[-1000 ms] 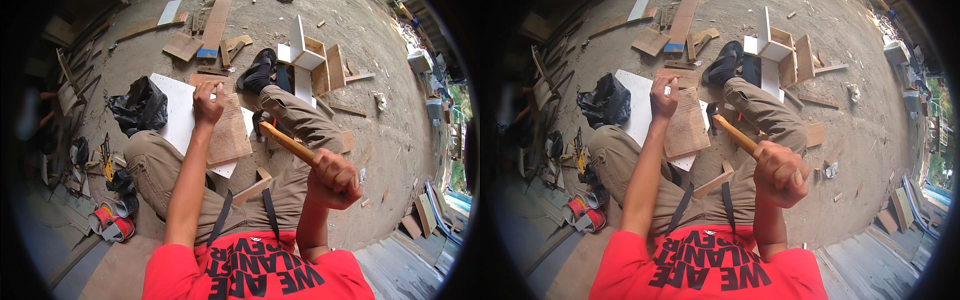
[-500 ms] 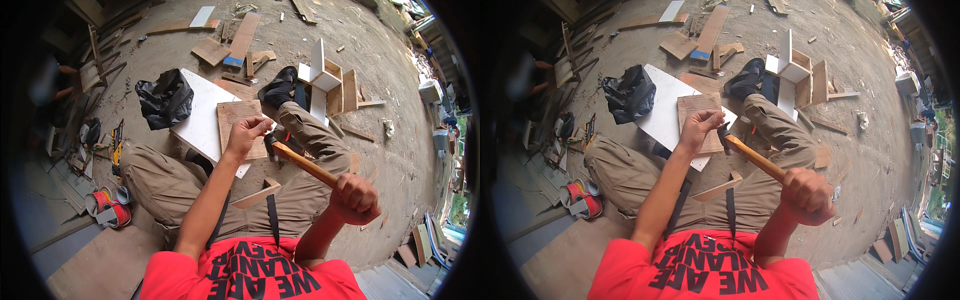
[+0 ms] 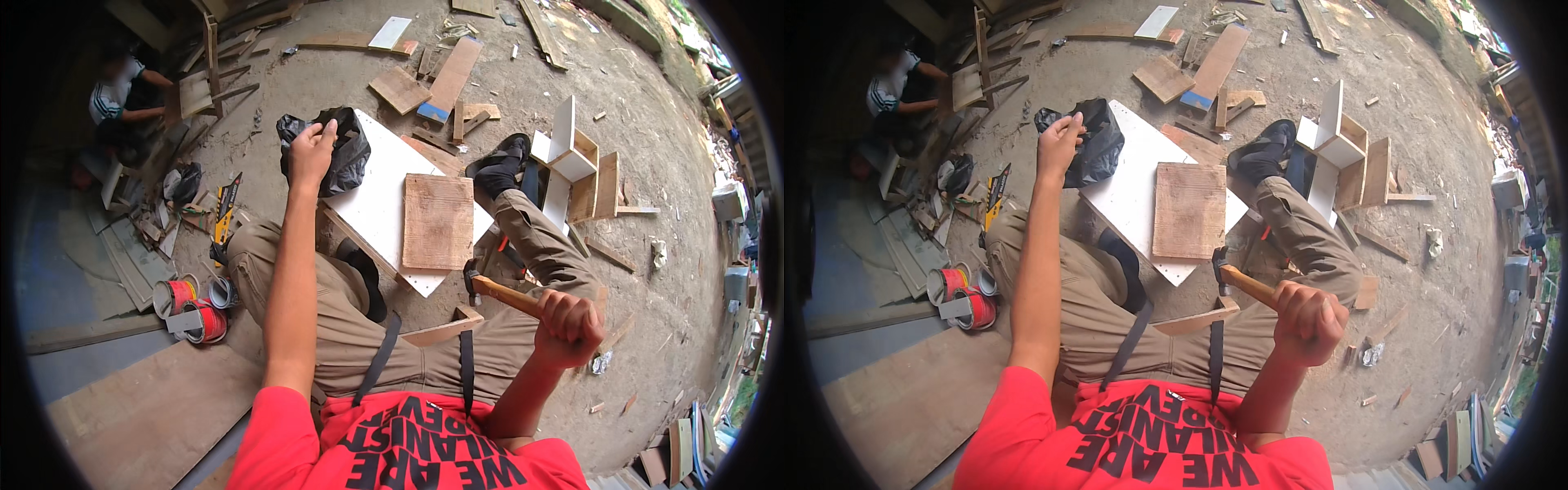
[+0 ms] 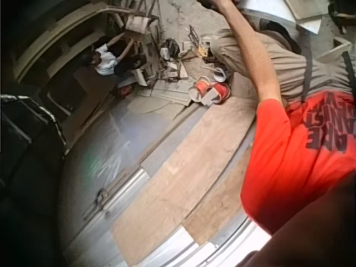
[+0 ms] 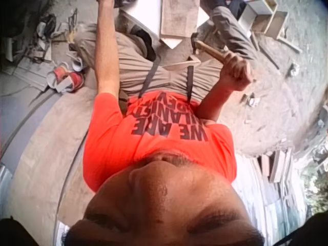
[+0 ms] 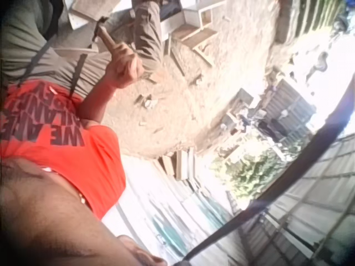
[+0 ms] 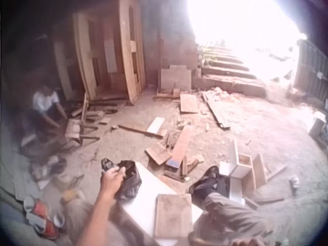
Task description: The person sits on the floor and uses a hammer to repeatedly strike and break various pieces of wood into smaller fragments. They handle multiple wood pieces, striking them against a white board and discarding the broken pieces onto the ground.
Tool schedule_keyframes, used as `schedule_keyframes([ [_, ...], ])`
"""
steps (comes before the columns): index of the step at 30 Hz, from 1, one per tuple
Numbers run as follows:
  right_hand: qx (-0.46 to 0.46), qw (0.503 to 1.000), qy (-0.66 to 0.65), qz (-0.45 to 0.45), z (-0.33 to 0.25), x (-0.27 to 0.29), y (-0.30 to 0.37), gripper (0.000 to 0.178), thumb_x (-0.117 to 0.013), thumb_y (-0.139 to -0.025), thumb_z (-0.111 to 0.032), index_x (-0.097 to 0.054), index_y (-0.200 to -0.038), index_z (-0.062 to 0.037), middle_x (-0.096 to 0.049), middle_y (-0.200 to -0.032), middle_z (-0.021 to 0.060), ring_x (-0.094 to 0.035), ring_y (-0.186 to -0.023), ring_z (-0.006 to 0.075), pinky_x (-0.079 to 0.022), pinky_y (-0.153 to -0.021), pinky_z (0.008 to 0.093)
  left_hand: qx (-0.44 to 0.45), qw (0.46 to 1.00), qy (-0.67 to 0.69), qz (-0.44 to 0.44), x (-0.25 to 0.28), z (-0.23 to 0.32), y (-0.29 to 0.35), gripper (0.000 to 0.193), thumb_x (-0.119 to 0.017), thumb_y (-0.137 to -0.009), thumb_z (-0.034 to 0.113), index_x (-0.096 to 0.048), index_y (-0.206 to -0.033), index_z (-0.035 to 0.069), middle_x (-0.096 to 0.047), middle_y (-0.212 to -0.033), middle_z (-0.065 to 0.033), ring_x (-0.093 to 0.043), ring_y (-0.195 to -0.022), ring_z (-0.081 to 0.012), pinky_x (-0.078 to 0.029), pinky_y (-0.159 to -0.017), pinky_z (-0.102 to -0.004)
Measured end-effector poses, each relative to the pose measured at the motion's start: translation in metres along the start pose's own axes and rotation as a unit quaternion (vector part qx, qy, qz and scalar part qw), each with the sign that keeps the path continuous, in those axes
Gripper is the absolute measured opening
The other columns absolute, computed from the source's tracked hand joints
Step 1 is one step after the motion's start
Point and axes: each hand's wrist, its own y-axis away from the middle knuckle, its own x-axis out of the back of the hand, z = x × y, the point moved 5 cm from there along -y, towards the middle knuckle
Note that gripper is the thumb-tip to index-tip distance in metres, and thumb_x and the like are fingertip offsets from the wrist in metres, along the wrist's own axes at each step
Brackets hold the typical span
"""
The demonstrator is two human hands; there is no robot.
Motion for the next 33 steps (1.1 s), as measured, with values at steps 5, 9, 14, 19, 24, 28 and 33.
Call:
schedule_keyframes([
  [5, 0.001, 0.996, 0.017, 0.088, 0.002, 0.026, -0.002, 0.04, -0.042, -0.097, -0.021, -0.035, -0.059, -0.0128, -0.033, -0.048, 0.0008, -0.027, -0.044, 0.0119, -0.029, -0.051, 0.0323, -0.063, 0.98, -0.186, 0.018, -0.018, -0.019, 0.024, 0.064, -0.072, -0.09, 0.044, -0.059, -0.131, -0.004, -0.071, -0.117, -0.0192, -0.069, -0.101, -0.0259, -0.054, -0.09, -0.0374],
  [9, -0.026, 0.988, 0.058, 0.141, 0.024, 0.048, -0.003, 0.045, -0.041, -0.104, -0.025, -0.035, -0.062, -0.0115, -0.032, -0.052, 0.0001, -0.028, -0.046, 0.0115, -0.029, -0.051, 0.0318, -0.131, 0.967, -0.215, -0.044, -0.077, -0.039, 0.099, 0.044, -0.074, -0.088, 0.034, -0.068, -0.112, -0.003, -0.067, -0.111, -0.0198, -0.067, -0.095, -0.0293, -0.053, -0.084, -0.0389],
  [14, -0.047, 0.972, 0.161, 0.163, 0.071, 0.063, 0.003, 0.05, -0.043, -0.109, -0.026, -0.031, -0.063, -0.0114, -0.031, -0.055, -0.0011, -0.028, -0.05, 0.0106, -0.028, -0.052, 0.0288, -0.056, 0.945, -0.294, -0.133, -0.131, -0.021, 0.172, 0.083, -0.08, -0.081, 0.043, -0.043, -0.14, -0.003, -0.05, -0.132, -0.0206, -0.05, -0.125, -0.0377, -0.042, -0.105, -0.0487],
  [19, -0.114, 0.937, 0.238, 0.227, 0.132, 0.109, 0.03, 0.047, -0.052, -0.107, -0.026, -0.042, -0.063, -0.0108, -0.039, -0.057, -0.0038, -0.031, -0.053, 0.0054, -0.025, -0.05, 0.0249, -0.02, 0.933, -0.331, -0.143, -0.149, -0.027, 0.188, 0.112, -0.086, -0.073, 0.05, -0.027, -0.15, -0.006, -0.039, -0.142, -0.0212, -0.038, -0.135, -0.039, -0.035, -0.111, -0.0532],
  [24, -0.186, 0.903, 0.306, 0.236, 0.175, 0.127, 0.041, 0.046, -0.058, -0.104, -0.028, -0.049, -0.066, -0.0046, -0.04, -0.061, -0.0071, -0.034, -0.058, 0.0039, -0.028, -0.053, 0.0264, -0.04, 0.944, -0.301, -0.127, -0.156, -0.036, 0.178, 0.125, -0.085, -0.073, 0.052, -0.015, -0.154, -0.011, -0.035, -0.147, -0.0317, -0.037, -0.137, -0.046, -0.03, -0.115, -0.0527],
  [28, -0.196, 0.893, 0.308, 0.264, 0.195, 0.133, 0.05, 0.048, -0.054, -0.106, -0.031, -0.049, -0.068, -0.0021, -0.041, -0.061, -0.0061, -0.035, -0.059, 0.0052, -0.029, -0.053, 0.028, -0.049, 0.958, -0.266, -0.092, -0.173, -0.045, 0.146, 0.134, -0.075, -0.072, 0.072, -0.012, -0.154, -0.014, -0.023, -0.155, -0.0388, -0.021, -0.148, -0.0467, -0.021, -0.119, -0.0573],
  [33, -0.208, 0.857, 0.379, 0.281, 0.207, 0.144, 0.052, 0.054, -0.047, -0.108, -0.039, -0.051, -0.071, 0.0006, -0.044, -0.059, 0.0023, -0.042, -0.06, 0.0106, -0.037, -0.056, 0.0343, 0.005, 0.932, -0.348, -0.097, -0.189, -0.048, 0.122, 0.137, -0.081, -0.065, 0.071, -0.019, -0.15, -0.015, -0.015, -0.158, -0.0386, -0.007, -0.153, -0.0461, -0.006, -0.124, -0.0559],
])
